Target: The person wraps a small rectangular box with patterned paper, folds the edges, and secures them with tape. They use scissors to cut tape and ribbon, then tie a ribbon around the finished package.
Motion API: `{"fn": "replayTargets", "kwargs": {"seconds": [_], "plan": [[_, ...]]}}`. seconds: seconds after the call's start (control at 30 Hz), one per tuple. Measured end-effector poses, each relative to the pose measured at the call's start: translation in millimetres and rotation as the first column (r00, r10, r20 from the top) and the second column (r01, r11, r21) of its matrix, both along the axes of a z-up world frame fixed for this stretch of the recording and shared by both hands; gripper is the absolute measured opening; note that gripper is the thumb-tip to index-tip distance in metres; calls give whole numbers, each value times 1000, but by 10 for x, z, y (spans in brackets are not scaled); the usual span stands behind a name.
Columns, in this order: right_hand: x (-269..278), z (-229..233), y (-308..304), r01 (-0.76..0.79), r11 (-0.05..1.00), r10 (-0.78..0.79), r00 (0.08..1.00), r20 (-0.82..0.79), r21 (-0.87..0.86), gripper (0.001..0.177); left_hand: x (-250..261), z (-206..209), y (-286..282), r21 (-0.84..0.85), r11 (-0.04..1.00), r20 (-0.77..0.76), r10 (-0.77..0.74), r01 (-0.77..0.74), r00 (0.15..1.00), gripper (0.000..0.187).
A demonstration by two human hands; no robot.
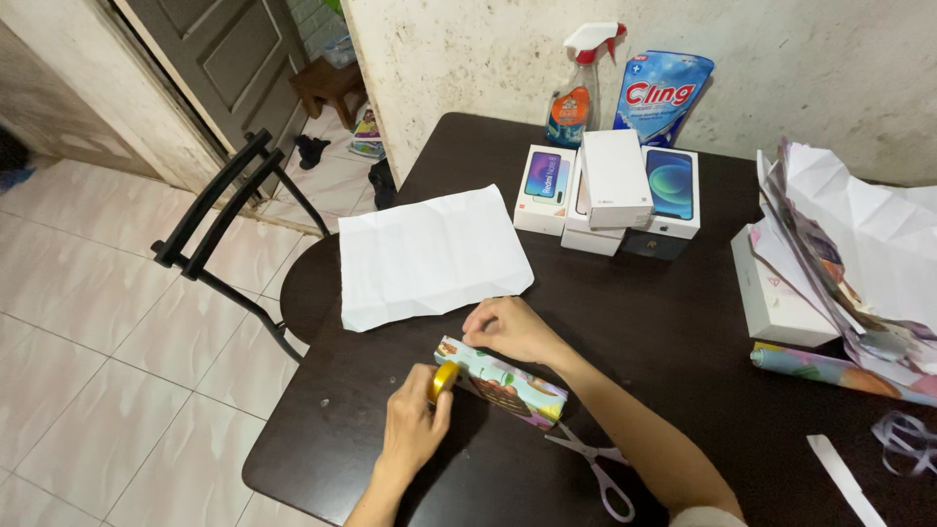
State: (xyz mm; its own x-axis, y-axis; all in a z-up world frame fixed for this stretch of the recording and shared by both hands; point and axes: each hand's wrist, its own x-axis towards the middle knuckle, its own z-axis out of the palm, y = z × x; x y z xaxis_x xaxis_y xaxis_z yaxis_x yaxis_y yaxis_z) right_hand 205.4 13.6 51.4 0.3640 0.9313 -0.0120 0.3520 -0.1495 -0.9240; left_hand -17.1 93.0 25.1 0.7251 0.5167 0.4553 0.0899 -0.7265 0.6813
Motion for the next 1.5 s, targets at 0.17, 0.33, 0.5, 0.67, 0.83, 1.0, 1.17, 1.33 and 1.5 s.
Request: {"fn": "replayTargets", "kwargs": {"seconds": [0.17, 0.33, 0.5, 0.67, 0.83, 1.0, 1.17, 1.33, 1.5], "plan": [[42, -111, 7, 11, 1000, -11, 993, -121, -3, 17, 34, -12, -34, -2, 1000, 8, -11, 11, 1000, 22], [26, -153, 29, 34, 999, -37, 994, -106, -30, 18, 53, 16, -34, -3, 1000, 20, -15, 15, 1000, 21], [5, -122, 50, 48, 996, -54, 996, -77, -72, 21, 53, 44, -32, -12, 1000, 34, -25, 26, 999, 22], [-6, -87, 56, 52, 993, -57, 997, -45, -105, 22, 55, 48, -34, -58, 998, 8, 1, -1, 1000, 22], [58, -198, 118, 64, 967, -68, 998, -7, -247, 25, 52, 43, -33, -66, 998, 5, 0, 0, 1000, 22], [176, -486, 184, 6, 992, -28, 985, -172, -129, 35, 55, 39, -38, -36, 999, 22, -4, 5, 1000, 23], [232, -613, 174, -88, 961, -61, 857, -512, -262, 30, 38, 39, -34, -60, 998, 5, 0, 0, 1000, 24], [27, -310, -15, -132, 988, 117, 980, -160, -83, 33, 40, 46, -37, -71, 997, 6, 14, -14, 1000, 22], [-355, 50, -402, -166, 966, 227, 909, 351, -196, 65, 39, 75, -36, -102, 995, 6, -8, 9, 1000, 23]]}}
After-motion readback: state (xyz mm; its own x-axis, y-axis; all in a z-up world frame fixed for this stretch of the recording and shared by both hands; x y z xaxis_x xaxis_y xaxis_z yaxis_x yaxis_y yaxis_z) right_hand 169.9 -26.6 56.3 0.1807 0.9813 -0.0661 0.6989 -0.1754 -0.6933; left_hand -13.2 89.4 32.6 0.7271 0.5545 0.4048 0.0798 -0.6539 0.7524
